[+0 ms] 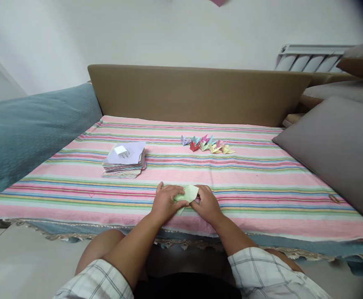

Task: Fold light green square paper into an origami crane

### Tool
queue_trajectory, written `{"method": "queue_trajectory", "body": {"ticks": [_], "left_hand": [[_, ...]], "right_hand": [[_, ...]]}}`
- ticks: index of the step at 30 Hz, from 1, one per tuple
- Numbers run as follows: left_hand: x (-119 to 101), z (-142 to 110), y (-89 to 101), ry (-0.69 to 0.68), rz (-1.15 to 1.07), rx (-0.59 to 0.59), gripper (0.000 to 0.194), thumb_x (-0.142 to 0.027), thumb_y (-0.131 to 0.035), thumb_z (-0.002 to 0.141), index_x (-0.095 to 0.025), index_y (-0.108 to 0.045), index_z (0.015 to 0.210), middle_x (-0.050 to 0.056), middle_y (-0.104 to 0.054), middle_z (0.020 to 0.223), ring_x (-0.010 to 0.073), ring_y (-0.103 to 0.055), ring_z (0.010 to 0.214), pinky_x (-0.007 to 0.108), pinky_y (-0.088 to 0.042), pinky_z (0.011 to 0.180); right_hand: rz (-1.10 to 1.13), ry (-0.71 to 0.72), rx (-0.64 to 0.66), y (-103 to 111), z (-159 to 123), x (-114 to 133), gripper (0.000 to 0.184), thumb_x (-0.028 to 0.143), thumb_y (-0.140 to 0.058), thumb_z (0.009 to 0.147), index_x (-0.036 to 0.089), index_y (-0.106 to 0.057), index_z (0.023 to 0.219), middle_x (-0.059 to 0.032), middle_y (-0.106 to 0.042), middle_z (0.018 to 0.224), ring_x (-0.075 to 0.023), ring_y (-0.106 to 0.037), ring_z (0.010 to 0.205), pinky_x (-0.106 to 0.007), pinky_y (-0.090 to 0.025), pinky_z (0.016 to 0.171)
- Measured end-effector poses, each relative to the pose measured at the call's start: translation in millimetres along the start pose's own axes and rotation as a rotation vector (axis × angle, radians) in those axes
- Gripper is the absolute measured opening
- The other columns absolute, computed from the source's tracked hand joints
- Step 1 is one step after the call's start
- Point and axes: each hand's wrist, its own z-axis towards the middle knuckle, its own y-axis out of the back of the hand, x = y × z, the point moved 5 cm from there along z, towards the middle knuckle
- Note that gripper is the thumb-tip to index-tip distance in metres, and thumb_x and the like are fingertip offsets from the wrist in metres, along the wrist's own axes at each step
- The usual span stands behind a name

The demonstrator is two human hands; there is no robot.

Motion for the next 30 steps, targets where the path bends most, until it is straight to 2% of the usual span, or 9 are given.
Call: {"method": "queue_trajectory", "body": {"ticks": [3,5,7,9,14,19,23,26,30], "left_hand": [[1.8,0.2,-2.4,0.015,0.000,0.007,0.024,-0.040,-0.071,0.070,-0.027,-0.067,0.089,0.003,-0.069,0.107,0.0223,-0.060,0.103,0.050,-0.019,0.107],[2.2,0.3,-3.3,0.015,-0.004,0.004,0.023,-0.039,-0.071,0.070,-0.027,-0.067,0.089,0.002,-0.069,0.107,0.0221,-0.061,0.103,0.050,-0.019,0.107],[1.8,0.4,-3.8,0.009,-0.008,0.003,0.022,-0.039,-0.071,0.071,-0.027,-0.067,0.088,0.002,-0.069,0.106,0.0220,-0.061,0.102,0.050,-0.019,0.107],[1.1,0.5,-3.8,0.005,-0.005,0.004,0.021,-0.039,-0.071,0.071,-0.027,-0.067,0.088,0.002,-0.070,0.106,0.0221,-0.061,0.102,0.050,-0.020,0.106],[0.2,-0.1,-1.8,-0.003,-0.012,0.025,0.017,-0.039,-0.071,0.071,-0.024,-0.066,0.077,0.002,-0.069,0.106,0.0214,-0.061,0.101,0.051,-0.019,0.105],[3.1,-0.3,1.4,-0.012,0.007,0.087,0.023,-0.042,-0.071,0.070,-0.022,-0.063,0.064,0.003,-0.068,0.109,0.0220,-0.060,0.101,0.051,-0.019,0.104],[5.4,1.0,5.2,-0.048,0.012,0.137,0.022,-0.042,-0.073,0.068,-0.022,-0.065,0.064,0.004,-0.069,0.108,0.0226,-0.060,0.102,0.049,-0.023,0.103],[6.8,1.7,9.4,-0.099,0.004,0.180,0.017,-0.041,-0.074,0.067,-0.024,-0.068,0.068,0.002,-0.069,0.108,0.0225,-0.058,0.104,0.043,-0.030,0.099],[11.3,1.4,14.7,-0.165,-0.030,0.232,0.011,-0.037,-0.068,0.074,-0.027,-0.071,0.076,0.002,-0.069,0.108,0.0214,-0.058,0.105,0.037,-0.037,0.094]], "right_hand": [[0.068,-0.030,-0.057,2.1,-2.3,-3.7,0.052,0.020,-0.056,0.070,0.020,-0.045,0.121,-0.0092,-0.057,0.112,-0.0252,-0.050,0.104,-0.041,-0.044,0.088],[0.085,0.010,-0.089,4.4,-3.8,-2.5,0.058,0.019,-0.054,0.071,0.020,-0.040,0.127,-0.0104,-0.053,0.118,-0.0254,-0.048,0.111,-0.043,-0.041,0.094],[0.083,0.068,-0.102,7.0,-4.9,0.5,0.054,0.016,-0.052,0.072,0.020,-0.043,0.125,-0.0112,-0.049,0.121,-0.0252,-0.044,0.116,-0.043,-0.039,0.098],[0.075,0.100,-0.087,8.8,-5.3,2.9,0.043,0.013,-0.050,0.071,0.021,-0.053,0.114,-0.0114,-0.047,0.122,-0.0254,-0.042,0.118,-0.043,-0.039,0.098],[0.086,0.099,-0.026,11.5,-3.0,3.0,0.023,0.012,-0.052,0.069,0.020,-0.063,0.087,-0.0106,-0.047,0.121,-0.0261,-0.044,0.116,-0.044,-0.040,0.095],[0.114,0.103,0.082,13.5,0.2,0.9,0.016,0.017,-0.060,0.070,0.021,-0.064,0.085,-0.0100,-0.050,0.121,-0.0261,-0.043,0.117,-0.045,-0.039,0.097],[0.130,0.118,0.168,15.4,1.1,-1.1,0.016,0.030,-0.068,0.073,0.022,-0.068,0.087,-0.0106,-0.050,0.124,-0.0266,-0.042,0.119,-0.044,-0.038,0.098],[0.132,0.133,0.210,15.7,1.4,-2.4,0.018,0.036,-0.063,0.079,0.023,-0.070,0.089,-0.0107,-0.050,0.124,-0.0259,-0.043,0.119,-0.043,-0.038,0.097],[0.119,0.144,0.225,14.5,2.7,-3.5,0.021,0.034,-0.053,0.087,0.024,-0.071,0.087,-0.0100,-0.053,0.123,-0.0249,-0.044,0.119,-0.043,-0.039,0.097]]}}
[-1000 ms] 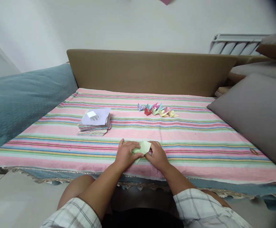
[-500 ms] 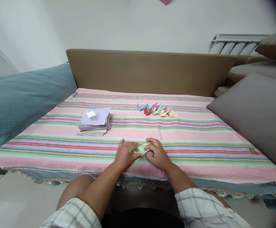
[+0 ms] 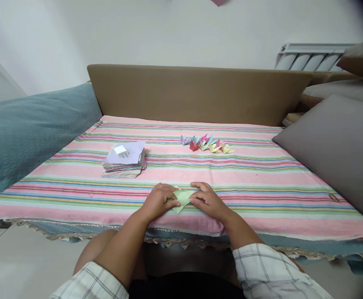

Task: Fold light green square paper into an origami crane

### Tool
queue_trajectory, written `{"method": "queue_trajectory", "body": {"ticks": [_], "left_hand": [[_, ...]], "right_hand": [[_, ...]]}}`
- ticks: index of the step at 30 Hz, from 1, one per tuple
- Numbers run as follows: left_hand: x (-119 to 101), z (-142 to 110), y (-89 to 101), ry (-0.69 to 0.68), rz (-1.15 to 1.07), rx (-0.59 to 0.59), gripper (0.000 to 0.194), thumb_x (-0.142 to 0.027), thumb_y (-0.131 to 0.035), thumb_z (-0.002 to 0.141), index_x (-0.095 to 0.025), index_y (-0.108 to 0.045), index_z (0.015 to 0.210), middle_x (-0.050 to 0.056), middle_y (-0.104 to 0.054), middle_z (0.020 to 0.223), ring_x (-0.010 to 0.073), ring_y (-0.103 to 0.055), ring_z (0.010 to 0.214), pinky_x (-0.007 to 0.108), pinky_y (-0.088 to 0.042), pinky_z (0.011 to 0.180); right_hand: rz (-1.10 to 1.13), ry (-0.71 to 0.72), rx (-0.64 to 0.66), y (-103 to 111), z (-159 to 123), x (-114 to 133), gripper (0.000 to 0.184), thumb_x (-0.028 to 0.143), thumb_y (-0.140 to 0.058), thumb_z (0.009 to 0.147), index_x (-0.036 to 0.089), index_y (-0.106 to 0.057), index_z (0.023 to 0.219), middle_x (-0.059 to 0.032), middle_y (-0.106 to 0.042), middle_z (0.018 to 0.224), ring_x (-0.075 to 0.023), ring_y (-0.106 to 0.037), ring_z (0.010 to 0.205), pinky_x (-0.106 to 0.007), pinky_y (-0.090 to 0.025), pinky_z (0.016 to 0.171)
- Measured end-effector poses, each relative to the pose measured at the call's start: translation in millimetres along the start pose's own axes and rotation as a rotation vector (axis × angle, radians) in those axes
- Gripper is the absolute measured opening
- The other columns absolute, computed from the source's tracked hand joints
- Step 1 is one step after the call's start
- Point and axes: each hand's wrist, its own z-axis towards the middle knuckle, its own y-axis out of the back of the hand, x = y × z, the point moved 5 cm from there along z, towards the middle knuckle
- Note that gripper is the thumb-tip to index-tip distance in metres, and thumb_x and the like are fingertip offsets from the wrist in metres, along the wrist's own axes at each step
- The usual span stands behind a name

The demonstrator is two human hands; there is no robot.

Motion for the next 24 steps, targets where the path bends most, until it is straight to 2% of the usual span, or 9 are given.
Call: {"method": "queue_trajectory", "body": {"ticks": [5,10,15,18,20,24], "left_hand": [[5.4,-1.9,3.2,0.000,-0.028,-0.005,0.013,-0.038,-0.064,0.078,-0.027,-0.072,0.077,0.002,-0.068,0.108,0.0207,-0.058,0.104,0.036,-0.040,0.093],[4.0,-1.0,3.0,0.029,-0.048,-0.023,0.013,-0.036,-0.065,0.077,-0.026,-0.071,0.071,0.001,-0.070,0.101,0.0207,-0.060,0.102,0.037,-0.041,0.092],[7.0,-1.6,3.2,0.070,-0.054,-0.063,0.014,-0.035,-0.068,0.073,-0.024,-0.069,0.066,0.003,-0.070,0.101,0.0213,-0.060,0.101,0.037,-0.043,0.090],[7.9,-1.9,2.8,0.081,-0.044,-0.079,0.013,-0.034,-0.069,0.072,-0.024,-0.068,0.064,0.003,-0.070,0.101,0.0212,-0.061,0.100,0.036,-0.044,0.089],[7.5,-1.8,2.6,0.088,-0.032,-0.085,0.013,-0.033,-0.069,0.072,-0.023,-0.067,0.064,0.002,-0.070,0.100,0.0211,-0.061,0.100,0.035,-0.044,0.088],[5.6,-1.0,2.3,0.091,-0.010,-0.085,0.013,-0.032,-0.069,0.073,-0.023,-0.067,0.063,0.002,-0.071,0.097,0.0208,-0.061,0.099,0.035,-0.044,0.088]], "right_hand": [[0.041,-0.039,-0.006,-1.4,0.5,-3.6,0.022,0.035,-0.054,0.086,0.023,-0.072,0.084,-0.0098,-0.053,0.123,-0.0244,-0.046,0.118,-0.043,-0.040,0.097],[0.182,-0.127,-0.068,1.3,-1.6,-10.8,0.019,0.037,-0.061,0.081,0.022,-0.071,0.086,-0.0113,-0.053,0.123,-0.0245,-0.047,0.118,-0.038,-0.047,0.090],[0.172,-0.126,-0.033,1.2,-1.5,-13.4,0.021,0.034,-0.055,0.085,0.021,-0.070,0.081,-0.0107,-0.055,0.122,-0.0242,-0.047,0.119,-0.039,-0.044,0.093],[0.212,-0.179,-0.041,0.3,-1.7,-16.0,0.020,0.034,-0.054,0.084,0.021,-0.069,0.082,-0.0106,-0.053,0.124,-0.0235,-0.049,0.116,-0.036,-0.048,0.084],[0.231,-0.204,-0.074,0.0,-2.1,-16.1,0.016,0.033,-0.057,0.081,0.021,-0.066,0.079,-0.0104,-0.055,0.121,-0.0229,-0.051,0.113,-0.034,-0.049,0.079],[0.238,-0.174,-0.148,-0.2,-2.3,-11.4,0.010,0.030,-0.059,0.078,0.021,-0.059,0.081,-0.0072,-0.062,0.107,-0.0206,-0.057,0.103,-0.036,-0.047,0.085]]}}
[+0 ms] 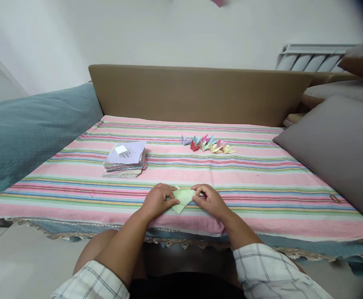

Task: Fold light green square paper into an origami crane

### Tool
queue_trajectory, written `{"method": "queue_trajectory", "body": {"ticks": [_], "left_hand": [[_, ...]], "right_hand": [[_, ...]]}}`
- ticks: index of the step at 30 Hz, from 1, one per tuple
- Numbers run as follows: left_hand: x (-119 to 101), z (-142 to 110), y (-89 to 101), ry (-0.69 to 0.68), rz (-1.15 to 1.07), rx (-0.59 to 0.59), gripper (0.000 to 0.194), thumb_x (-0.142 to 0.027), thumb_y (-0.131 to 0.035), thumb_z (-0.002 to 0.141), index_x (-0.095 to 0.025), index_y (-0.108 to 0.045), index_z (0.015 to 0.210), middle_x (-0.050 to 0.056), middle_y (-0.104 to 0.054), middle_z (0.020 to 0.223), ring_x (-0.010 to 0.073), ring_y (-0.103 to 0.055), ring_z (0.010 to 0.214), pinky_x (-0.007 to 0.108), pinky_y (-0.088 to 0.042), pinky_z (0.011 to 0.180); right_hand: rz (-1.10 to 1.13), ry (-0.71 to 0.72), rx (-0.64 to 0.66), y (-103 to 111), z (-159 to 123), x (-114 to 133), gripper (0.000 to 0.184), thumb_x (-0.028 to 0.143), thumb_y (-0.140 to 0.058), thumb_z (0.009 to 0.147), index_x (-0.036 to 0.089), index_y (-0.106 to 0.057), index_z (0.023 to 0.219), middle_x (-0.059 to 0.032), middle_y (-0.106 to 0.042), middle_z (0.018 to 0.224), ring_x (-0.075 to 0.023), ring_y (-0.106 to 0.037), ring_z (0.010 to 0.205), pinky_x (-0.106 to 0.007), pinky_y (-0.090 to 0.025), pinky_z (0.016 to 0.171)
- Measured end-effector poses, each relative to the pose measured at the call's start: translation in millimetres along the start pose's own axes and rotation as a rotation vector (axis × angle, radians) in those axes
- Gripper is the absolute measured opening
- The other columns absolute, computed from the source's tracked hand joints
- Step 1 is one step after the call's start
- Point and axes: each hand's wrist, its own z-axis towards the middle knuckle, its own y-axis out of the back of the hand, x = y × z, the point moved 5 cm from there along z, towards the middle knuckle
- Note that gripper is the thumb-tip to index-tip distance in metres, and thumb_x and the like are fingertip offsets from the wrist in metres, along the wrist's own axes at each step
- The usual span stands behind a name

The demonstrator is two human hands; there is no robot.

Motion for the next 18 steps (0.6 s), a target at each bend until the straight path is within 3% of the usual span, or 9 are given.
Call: {"method": "queue_trajectory", "body": {"ticks": [4,8,15,18], "left_hand": [[-1.4,-0.1,0.7,-0.017,0.008,-0.007,0.013,-0.031,-0.070,0.073,-0.022,-0.066,0.063,0.002,-0.071,0.095,0.0206,-0.061,0.098,0.034,-0.044,0.086],[-2.2,-0.8,0.8,-0.046,-0.002,-0.010,0.014,-0.034,-0.068,0.075,-0.023,-0.067,0.066,0.001,-0.072,0.089,0.0203,-0.061,0.099,0.033,-0.042,0.086],[-5.3,-2.6,-0.7,-0.141,0.074,-0.005,0.022,-0.036,-0.058,0.084,-0.026,-0.067,0.101,0.002,-0.071,0.099,0.0205,-0.061,0.100,0.037,-0.038,0.090],[-10.1,-3.8,0.8,-0.188,0.162,-0.004,0.024,-0.036,-0.054,0.086,-0.023,-0.066,0.103,0.004,-0.071,0.099,0.0215,-0.062,0.099,0.038,-0.039,0.087]], "right_hand": [[-0.050,0.096,0.002,-2.5,0.3,6.2,0.020,0.029,-0.055,0.082,0.022,-0.059,0.100,-0.0074,-0.062,0.108,-0.0203,-0.056,0.104,-0.037,-0.045,0.088],[-0.164,0.192,0.052,-5.5,1.6,12.2,0.023,0.030,-0.051,0.086,0.023,-0.064,0.104,-0.0072,-0.063,0.108,-0.0204,-0.055,0.104,-0.038,-0.044,0.090],[-0.238,0.239,0.076,-6.7,0.9,15.4,0.025,0.033,-0.048,0.089,0.022,-0.064,0.106,-0.0072,-0.065,0.102,-0.0211,-0.055,0.099,-0.039,-0.045,0.087],[-0.276,0.253,0.083,-6.7,0.6,17.3,0.026,0.033,-0.048,0.089,0.021,-0.064,0.106,-0.0079,-0.064,0.103,-0.0213,-0.054,0.098,-0.039,-0.045,0.087]]}}
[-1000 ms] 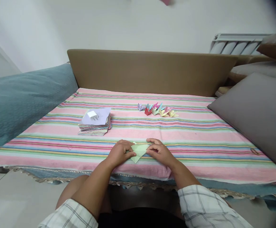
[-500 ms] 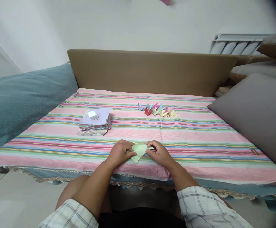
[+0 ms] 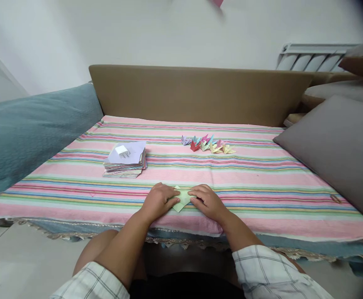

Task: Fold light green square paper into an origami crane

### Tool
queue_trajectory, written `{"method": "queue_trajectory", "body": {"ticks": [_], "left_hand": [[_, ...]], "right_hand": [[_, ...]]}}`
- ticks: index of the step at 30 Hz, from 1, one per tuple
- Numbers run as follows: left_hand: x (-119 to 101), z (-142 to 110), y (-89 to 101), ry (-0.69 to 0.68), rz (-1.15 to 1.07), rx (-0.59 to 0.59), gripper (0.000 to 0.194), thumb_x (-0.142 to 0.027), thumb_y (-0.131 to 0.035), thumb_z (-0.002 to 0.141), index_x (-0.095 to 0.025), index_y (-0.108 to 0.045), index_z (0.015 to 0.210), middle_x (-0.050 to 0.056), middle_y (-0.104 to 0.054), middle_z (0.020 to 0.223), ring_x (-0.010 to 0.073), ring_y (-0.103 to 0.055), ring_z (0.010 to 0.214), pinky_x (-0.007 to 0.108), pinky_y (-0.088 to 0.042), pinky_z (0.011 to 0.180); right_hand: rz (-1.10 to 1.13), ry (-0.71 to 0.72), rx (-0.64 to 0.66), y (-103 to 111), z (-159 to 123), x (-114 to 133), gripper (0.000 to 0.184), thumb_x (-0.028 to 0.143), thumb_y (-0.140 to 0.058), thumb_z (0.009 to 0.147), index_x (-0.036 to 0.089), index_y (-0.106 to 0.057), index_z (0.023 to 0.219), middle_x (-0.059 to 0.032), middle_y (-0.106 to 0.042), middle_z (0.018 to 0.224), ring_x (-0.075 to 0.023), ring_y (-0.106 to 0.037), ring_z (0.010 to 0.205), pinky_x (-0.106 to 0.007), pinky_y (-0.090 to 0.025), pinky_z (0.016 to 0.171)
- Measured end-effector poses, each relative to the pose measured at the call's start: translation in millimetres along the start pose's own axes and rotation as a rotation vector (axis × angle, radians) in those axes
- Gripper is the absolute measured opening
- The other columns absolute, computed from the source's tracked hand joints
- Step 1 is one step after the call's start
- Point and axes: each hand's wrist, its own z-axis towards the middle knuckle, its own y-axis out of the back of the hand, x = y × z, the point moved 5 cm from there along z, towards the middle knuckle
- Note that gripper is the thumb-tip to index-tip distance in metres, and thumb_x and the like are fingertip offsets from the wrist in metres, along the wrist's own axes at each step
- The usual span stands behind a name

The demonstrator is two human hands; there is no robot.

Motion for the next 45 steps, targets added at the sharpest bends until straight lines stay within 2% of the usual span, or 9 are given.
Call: {"method": "queue_trajectory", "body": {"ticks": [7,16,20,24,31,35,37,41,45], "left_hand": [[-6.9,-0.7,5.8,-0.047,0.131,-0.024,0.022,-0.036,-0.055,0.086,-0.020,-0.067,0.095,0.005,-0.071,0.096,0.0214,-0.063,0.092,0.037,-0.042,0.083],[-2.2,-4.4,7.6,0.045,0.177,-0.076,0.025,-0.040,-0.054,0.086,-0.021,-0.070,0.082,0.004,-0.072,0.085,0.0202,-0.063,0.084,0.035,-0.045,0.078],[-4.6,-4.0,5.0,0.017,0.202,-0.115,0.025,-0.040,-0.053,0.086,-0.022,-0.070,0.090,0.006,-0.070,0.099,0.0208,-0.062,0.089,0.036,-0.046,0.081],[-10.3,-2.0,0.0,-0.029,0.256,-0.089,0.029,-0.042,-0.055,0.085,-0.023,-0.067,0.102,0.009,-0.063,0.116,0.0232,-0.060,0.096,0.040,-0.045,0.085],[-9.1,-1.3,-4.7,-0.005,0.304,-0.046,0.027,-0.041,-0.054,0.085,-0.021,-0.069,0.095,0.008,-0.066,0.111,0.0245,-0.060,0.092,0.041,-0.047,0.083],[-9.2,-0.6,-4.8,0.001,0.217,-0.073,0.020,-0.036,-0.057,0.084,-0.020,-0.069,0.086,0.007,-0.066,0.110,0.0236,-0.060,0.093,0.040,-0.046,0.086],[-9.3,0.5,-5.0,0.029,0.148,-0.096,0.017,-0.033,-0.060,0.081,-0.020,-0.066,0.089,0.007,-0.067,0.108,0.0228,-0.059,0.094,0.039,-0.045,0.087],[-12.6,3.6,-6.8,0.094,0.094,-0.118,0.036,-0.033,-0.062,0.079,-0.023,-0.058,0.113,0.006,-0.068,0.100,0.0224,-0.058,0.097,0.048,-0.033,0.101],[-23.9,7.9,-8.9,0.036,0.102,-0.095,0.023,-0.035,-0.057,0.083,-0.028,-0.063,0.105,0.002,-0.069,0.101,0.0216,-0.057,0.101,0.055,-0.015,0.107]], "right_hand": [[-0.018,0.033,-0.003,1.0,0.8,2.9,0.028,0.034,-0.043,0.091,0.023,-0.065,0.105,-0.0073,-0.066,0.098,-0.0214,-0.055,0.094,-0.041,-0.045,0.085],[-0.048,0.058,-0.024,0.8,0.4,6.6,0.027,0.032,-0.042,0.092,0.022,-0.065,0.101,-0.0068,-0.067,0.095,-0.0205,-0.056,0.091,-0.039,-0.044,0.083],[-0.077,0.065,-0.029,0.4,1.1,10.3,0.027,0.032,-0.042,0.092,0.022,-0.064,0.101,-0.0068,-0.066,0.092,-0.0208,-0.056,0.089,-0.039,-0.044,0.082],[-0.109,0.072,-0.026,0.0,0.6,12.3,0.025,0.031,-0.042,0.092,0.021,-0.064,0.101,-0.0068,-0.065,0.090,-0.0207,-0.055,0.088,-0.038,-0.044,0.081],[-0.118,0.075,-0.025,-0.5,0.5,12.4,0.023,0.030,-0.044,0.092,0.021,-0.064,0.099,-0.0059,-0.066,0.090,-0.0202,-0.055,0.088,-0.037,-0.044,0.081],[-0.138,0.073,-0.025,-2.0,0.9,11.8,0.022,0.030,-0.044,0.092,0.021,-0.064,0.097,-0.0057,-0.065,0.088,-0.0199,-0.055,0.087,-0.036,-0.044,0.080],[-0.146,0.066,-0.018,-3.3,0.8,11.2,0.022,0.030,-0.043,0.092,0.021,-0.063,0.096,-0.0054,-0.065,0.087,-0.0196,-0.055,0.086,-0.036,-0.043,0.080],[-0.125,0.035,-0.018,-4.2,0.0,10.3,0.017,0.029,-0.046,0.091,0.021,-0.061,0.090,-0.0047,-0.064,0.087,-0.0192,-0.055,0.085,-0.035,-0.044,0.079],[-0.109,-0.004,-0.060,-1.2,-1.4,10.0,0.013,0.029,-0.051,0.088,0.020,-0.060,0.090,-0.0067,-0.062,0.093,-0.0208,-0.054,0.090,-0.036,-0.045,0.080]]}}
